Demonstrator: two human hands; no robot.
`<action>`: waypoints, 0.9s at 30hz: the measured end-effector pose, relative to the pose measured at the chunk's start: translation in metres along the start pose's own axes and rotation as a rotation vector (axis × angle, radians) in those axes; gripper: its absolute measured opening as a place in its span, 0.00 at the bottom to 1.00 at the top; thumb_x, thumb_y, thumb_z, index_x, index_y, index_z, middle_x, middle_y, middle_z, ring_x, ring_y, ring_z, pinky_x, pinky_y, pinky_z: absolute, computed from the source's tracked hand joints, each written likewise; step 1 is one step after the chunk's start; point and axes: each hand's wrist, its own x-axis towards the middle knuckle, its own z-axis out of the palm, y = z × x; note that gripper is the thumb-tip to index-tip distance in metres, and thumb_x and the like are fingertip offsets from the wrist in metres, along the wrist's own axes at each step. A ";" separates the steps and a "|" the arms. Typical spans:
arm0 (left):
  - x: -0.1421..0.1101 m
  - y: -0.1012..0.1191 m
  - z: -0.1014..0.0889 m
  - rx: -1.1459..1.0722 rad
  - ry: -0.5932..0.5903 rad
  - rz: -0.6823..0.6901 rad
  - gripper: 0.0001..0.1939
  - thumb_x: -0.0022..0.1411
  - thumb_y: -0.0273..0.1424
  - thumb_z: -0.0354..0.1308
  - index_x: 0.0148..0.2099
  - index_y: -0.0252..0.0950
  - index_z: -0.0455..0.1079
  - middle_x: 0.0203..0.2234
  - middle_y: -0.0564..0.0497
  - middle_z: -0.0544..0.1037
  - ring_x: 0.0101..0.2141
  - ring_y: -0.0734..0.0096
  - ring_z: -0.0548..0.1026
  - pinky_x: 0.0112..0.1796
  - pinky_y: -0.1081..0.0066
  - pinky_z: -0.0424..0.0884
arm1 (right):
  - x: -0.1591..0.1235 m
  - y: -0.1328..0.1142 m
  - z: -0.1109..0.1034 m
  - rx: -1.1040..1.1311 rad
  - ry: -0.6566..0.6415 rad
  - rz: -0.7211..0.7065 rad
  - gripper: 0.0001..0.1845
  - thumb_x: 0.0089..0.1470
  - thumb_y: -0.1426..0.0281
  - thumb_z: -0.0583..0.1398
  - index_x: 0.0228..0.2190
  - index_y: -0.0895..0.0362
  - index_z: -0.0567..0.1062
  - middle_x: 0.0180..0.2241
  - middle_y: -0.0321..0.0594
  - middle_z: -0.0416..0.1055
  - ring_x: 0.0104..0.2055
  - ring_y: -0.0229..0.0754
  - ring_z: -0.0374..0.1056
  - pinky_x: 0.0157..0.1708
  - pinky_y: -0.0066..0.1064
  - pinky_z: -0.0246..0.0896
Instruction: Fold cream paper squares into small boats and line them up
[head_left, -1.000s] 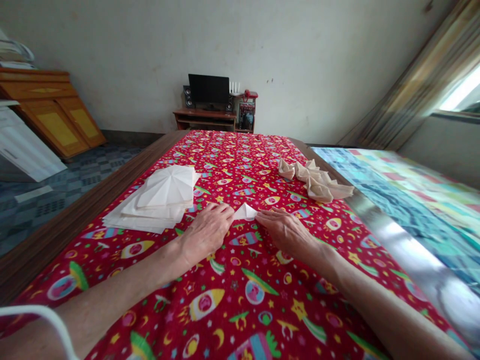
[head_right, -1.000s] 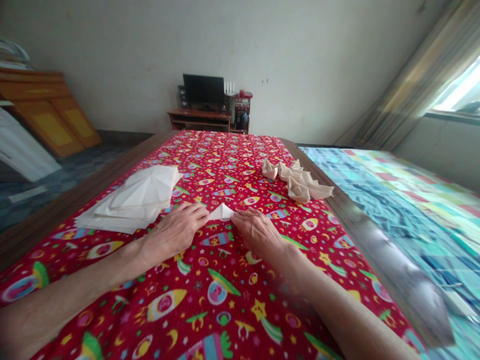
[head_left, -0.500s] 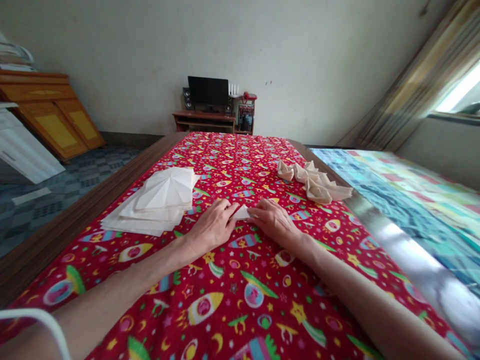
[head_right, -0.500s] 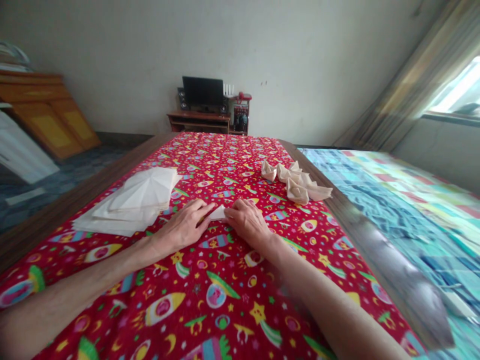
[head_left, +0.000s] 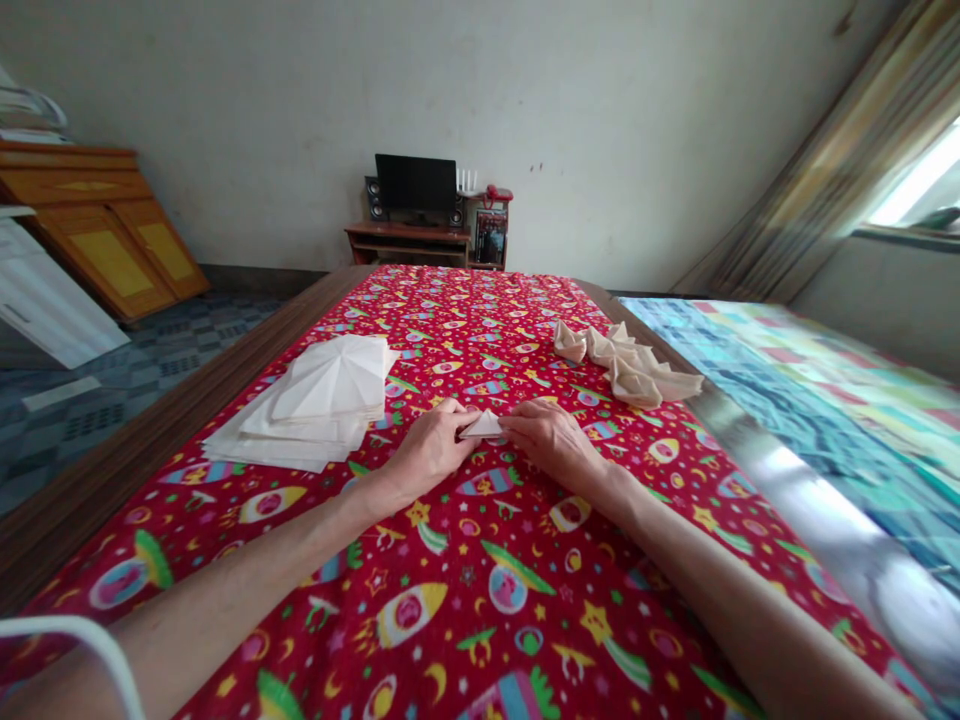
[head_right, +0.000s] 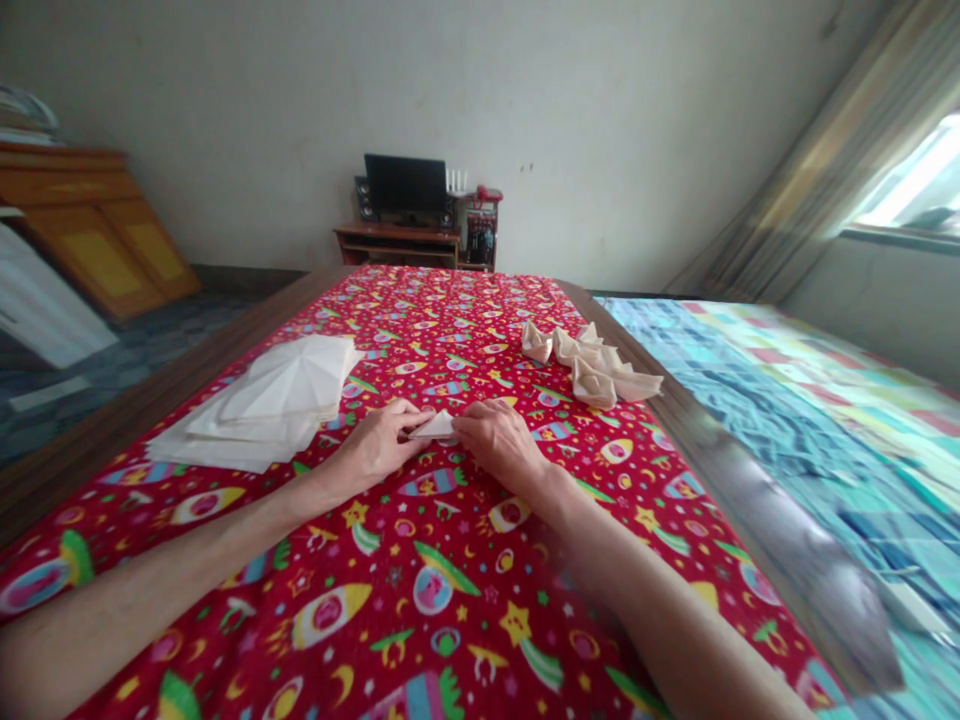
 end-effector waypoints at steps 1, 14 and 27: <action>0.000 -0.001 0.001 -0.034 0.010 -0.007 0.13 0.57 0.30 0.58 0.46 0.40 0.74 0.32 0.52 0.70 0.31 0.73 0.72 0.32 0.76 0.68 | 0.000 -0.002 -0.001 -0.062 0.001 -0.024 0.13 0.62 0.69 0.52 0.37 0.58 0.75 0.31 0.40 0.71 0.33 0.38 0.63 0.35 0.30 0.50; -0.003 0.020 0.007 -0.158 0.183 0.032 0.29 0.59 0.37 0.58 0.61 0.36 0.59 0.45 0.44 0.67 0.48 0.60 0.68 0.50 0.61 0.66 | 0.000 -0.026 -0.007 -0.248 0.118 0.131 0.11 0.58 0.71 0.53 0.27 0.58 0.72 0.24 0.37 0.70 0.25 0.37 0.61 0.27 0.30 0.44; -0.002 0.009 0.011 -0.101 0.141 0.100 0.19 0.60 0.22 0.49 0.53 0.34 0.67 0.37 0.48 0.66 0.38 0.70 0.70 0.43 0.69 0.70 | 0.001 -0.033 0.006 0.221 0.147 0.515 0.12 0.56 0.68 0.53 0.39 0.53 0.75 0.25 0.36 0.74 0.26 0.37 0.67 0.26 0.26 0.52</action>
